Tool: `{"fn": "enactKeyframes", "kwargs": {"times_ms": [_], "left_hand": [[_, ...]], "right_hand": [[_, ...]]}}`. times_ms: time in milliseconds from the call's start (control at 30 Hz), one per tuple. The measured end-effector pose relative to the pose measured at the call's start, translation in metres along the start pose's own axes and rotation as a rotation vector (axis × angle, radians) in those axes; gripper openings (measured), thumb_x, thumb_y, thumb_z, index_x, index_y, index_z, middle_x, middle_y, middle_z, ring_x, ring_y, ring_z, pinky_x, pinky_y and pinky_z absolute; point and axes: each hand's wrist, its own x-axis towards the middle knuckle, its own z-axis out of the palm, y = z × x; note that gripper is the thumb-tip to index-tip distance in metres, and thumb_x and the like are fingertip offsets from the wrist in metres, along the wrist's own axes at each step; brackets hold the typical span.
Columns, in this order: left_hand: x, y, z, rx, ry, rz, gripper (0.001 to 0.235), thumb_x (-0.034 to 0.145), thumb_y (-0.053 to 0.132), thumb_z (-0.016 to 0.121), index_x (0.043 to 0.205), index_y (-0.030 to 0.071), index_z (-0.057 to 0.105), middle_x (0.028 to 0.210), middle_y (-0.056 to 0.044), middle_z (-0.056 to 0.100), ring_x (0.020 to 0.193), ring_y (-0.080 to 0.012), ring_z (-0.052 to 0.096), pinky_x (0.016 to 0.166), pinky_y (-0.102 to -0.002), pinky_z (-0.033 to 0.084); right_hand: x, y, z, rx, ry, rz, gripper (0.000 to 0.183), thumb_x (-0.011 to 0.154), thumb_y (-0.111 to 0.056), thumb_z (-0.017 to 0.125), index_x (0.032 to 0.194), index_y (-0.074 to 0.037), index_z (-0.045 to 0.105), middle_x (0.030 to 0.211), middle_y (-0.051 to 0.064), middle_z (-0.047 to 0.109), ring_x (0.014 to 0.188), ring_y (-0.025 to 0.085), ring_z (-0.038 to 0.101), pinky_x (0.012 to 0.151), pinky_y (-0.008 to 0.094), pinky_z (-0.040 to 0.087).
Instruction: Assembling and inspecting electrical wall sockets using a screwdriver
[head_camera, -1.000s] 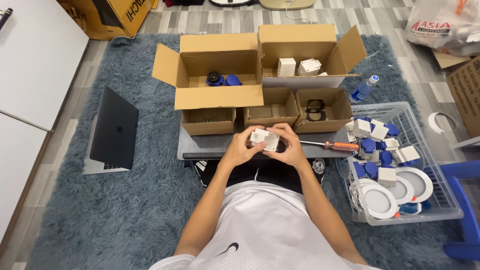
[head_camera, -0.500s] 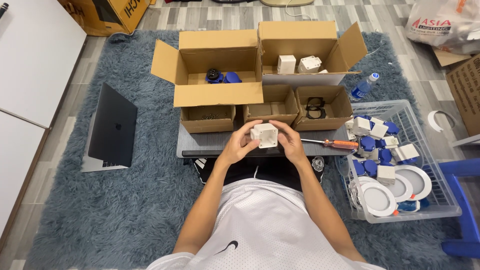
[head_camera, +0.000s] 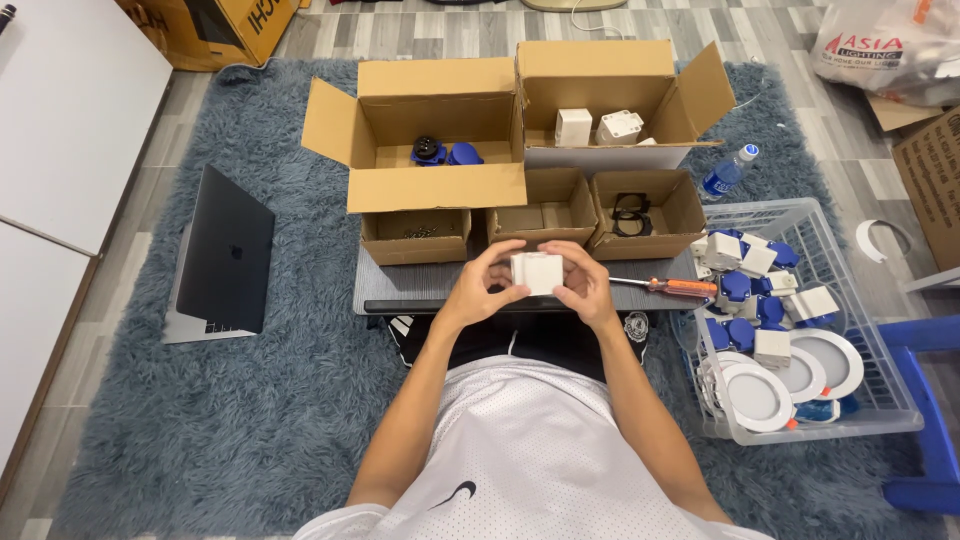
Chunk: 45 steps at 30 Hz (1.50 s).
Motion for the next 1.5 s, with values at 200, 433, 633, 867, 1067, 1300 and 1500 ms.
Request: {"fn": "enactKeyframes", "kwargs": {"times_ms": [200,433,633,867,1067,1300,1500], "left_hand": [[0.003,0.019,0.008,0.082,0.042,0.059,0.083,0.079,0.011,0.101,0.152,0.002,0.063,0.131,-0.016,0.074,0.104,-0.0193,0.075,0.092,-0.034,0.064],[0.001,0.022,0.009,0.100,0.044,0.127,0.067,0.079,0.010,0.100,0.140,0.004,0.073,0.140,-0.013,0.072,0.115,-0.0200,0.072,0.099,-0.034,0.061],[0.001,0.027,0.007,0.080,-0.010,0.076,0.071,0.083,0.017,0.099,0.147,0.007,0.069,0.148,-0.012,0.067,0.123,-0.0217,0.069,0.101,-0.036,0.059],[0.002,0.011,0.003,-0.002,-0.025,-0.020,0.058,0.104,0.028,0.076,0.154,0.003,0.060,0.146,-0.017,0.064,0.119,-0.0258,0.072,0.098,-0.041,0.064],[0.003,0.010,0.002,-0.005,-0.077,-0.015,0.057,0.106,0.023,0.074,0.156,0.001,0.056,0.139,-0.022,0.067,0.117,-0.0300,0.073,0.097,-0.046,0.064],[0.003,0.011,0.003,-0.052,-0.055,-0.015,0.066,0.098,0.020,0.085,0.155,0.003,0.057,0.143,-0.020,0.065,0.122,-0.0286,0.070,0.101,-0.046,0.063],[0.001,-0.008,0.002,-0.036,0.101,0.026,0.090,0.076,0.020,0.105,0.153,0.005,0.060,0.134,-0.016,0.070,0.114,-0.0214,0.072,0.097,-0.037,0.062]], "right_hand": [[-0.005,0.008,-0.005,-0.086,-0.008,-0.008,0.071,0.084,0.000,0.086,0.147,0.015,0.056,0.146,0.029,0.058,0.131,0.037,0.067,0.105,0.048,0.057],[0.004,-0.015,0.009,-0.183,-0.015,0.050,0.082,0.080,0.006,0.087,0.155,0.008,0.053,0.145,0.023,0.065,0.132,0.030,0.066,0.105,0.046,0.058],[0.006,-0.015,0.010,-0.116,0.011,-0.002,0.076,0.073,0.012,0.091,0.142,0.011,0.060,0.141,0.030,0.065,0.126,0.040,0.071,0.101,0.051,0.060],[0.005,-0.017,0.013,-0.130,0.037,0.012,0.074,0.074,0.009,0.093,0.142,0.006,0.063,0.144,0.027,0.069,0.127,0.033,0.070,0.101,0.046,0.058],[0.007,-0.022,0.019,-0.174,0.052,0.023,0.072,0.074,0.006,0.095,0.140,0.003,0.064,0.142,0.025,0.073,0.128,0.029,0.070,0.104,0.045,0.056],[0.008,-0.026,0.023,-0.205,0.058,0.028,0.073,0.074,0.003,0.097,0.139,-0.001,0.063,0.143,0.023,0.074,0.129,0.025,0.069,0.106,0.044,0.054],[0.003,-0.016,0.017,-0.184,0.009,0.072,0.087,0.070,-0.005,0.104,0.147,0.001,0.063,0.146,0.017,0.070,0.101,0.021,0.078,0.077,0.032,0.063]]}}
